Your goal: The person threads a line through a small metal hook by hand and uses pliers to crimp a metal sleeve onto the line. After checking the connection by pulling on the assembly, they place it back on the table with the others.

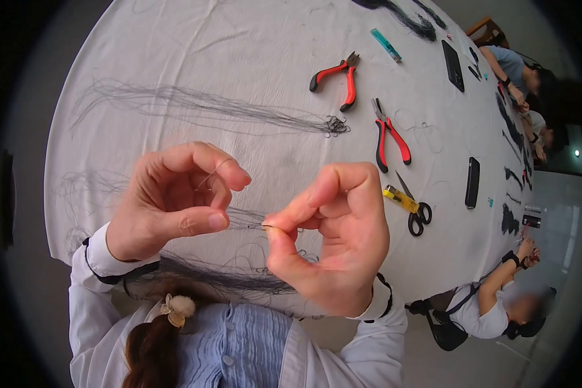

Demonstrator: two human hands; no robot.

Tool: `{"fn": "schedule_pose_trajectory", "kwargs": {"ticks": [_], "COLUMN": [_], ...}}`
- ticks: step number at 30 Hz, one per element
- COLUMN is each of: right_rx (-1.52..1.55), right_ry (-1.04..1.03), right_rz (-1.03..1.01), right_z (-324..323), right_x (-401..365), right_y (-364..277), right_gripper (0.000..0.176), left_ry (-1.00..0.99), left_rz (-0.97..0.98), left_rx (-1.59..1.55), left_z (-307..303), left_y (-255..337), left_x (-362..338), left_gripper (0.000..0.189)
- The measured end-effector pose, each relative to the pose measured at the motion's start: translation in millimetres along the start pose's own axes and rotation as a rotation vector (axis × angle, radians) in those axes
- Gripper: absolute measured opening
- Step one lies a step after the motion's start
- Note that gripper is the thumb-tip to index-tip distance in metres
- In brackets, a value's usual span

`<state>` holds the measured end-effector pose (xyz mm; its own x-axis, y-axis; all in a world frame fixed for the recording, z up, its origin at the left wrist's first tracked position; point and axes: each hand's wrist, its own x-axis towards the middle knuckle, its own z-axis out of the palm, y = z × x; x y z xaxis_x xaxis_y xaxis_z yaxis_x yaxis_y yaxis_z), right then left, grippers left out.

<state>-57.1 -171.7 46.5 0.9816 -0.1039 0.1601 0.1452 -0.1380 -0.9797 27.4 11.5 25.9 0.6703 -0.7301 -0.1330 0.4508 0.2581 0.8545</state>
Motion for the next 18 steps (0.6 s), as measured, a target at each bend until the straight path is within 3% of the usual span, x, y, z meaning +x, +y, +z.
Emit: {"fn": "schedule_pose_trajectory", "kwargs": {"ticks": [2,8,15,18], "right_rx": [0.031,0.057,-0.138,-0.257], "right_ry": [-0.011,0.032,0.048,0.069], "right_rz": [0.012,0.017,-0.23,-0.301], "right_z": [0.1,7.3,13.4,16.1], "right_x": [0.5,-2.0,-5.9,-7.6], "right_y": [0.2,2.8,9.4,10.1], "right_gripper": [0.043,0.044,0.044,0.042], "left_ry": [-0.046,-0.044,-0.03,-0.038], "left_rz": [-0.004,0.092,0.07,-0.025], "left_rx": [0.191,0.293,0.295,0.258], "left_z": [-0.8,1.6,2.6,3.6], "left_y": [-0.6,-5.5,-7.1,-3.0], "left_x": [-1.0,-4.3,-4.6,-6.1], "left_gripper": [0.022,0.012,0.011,0.009]}}
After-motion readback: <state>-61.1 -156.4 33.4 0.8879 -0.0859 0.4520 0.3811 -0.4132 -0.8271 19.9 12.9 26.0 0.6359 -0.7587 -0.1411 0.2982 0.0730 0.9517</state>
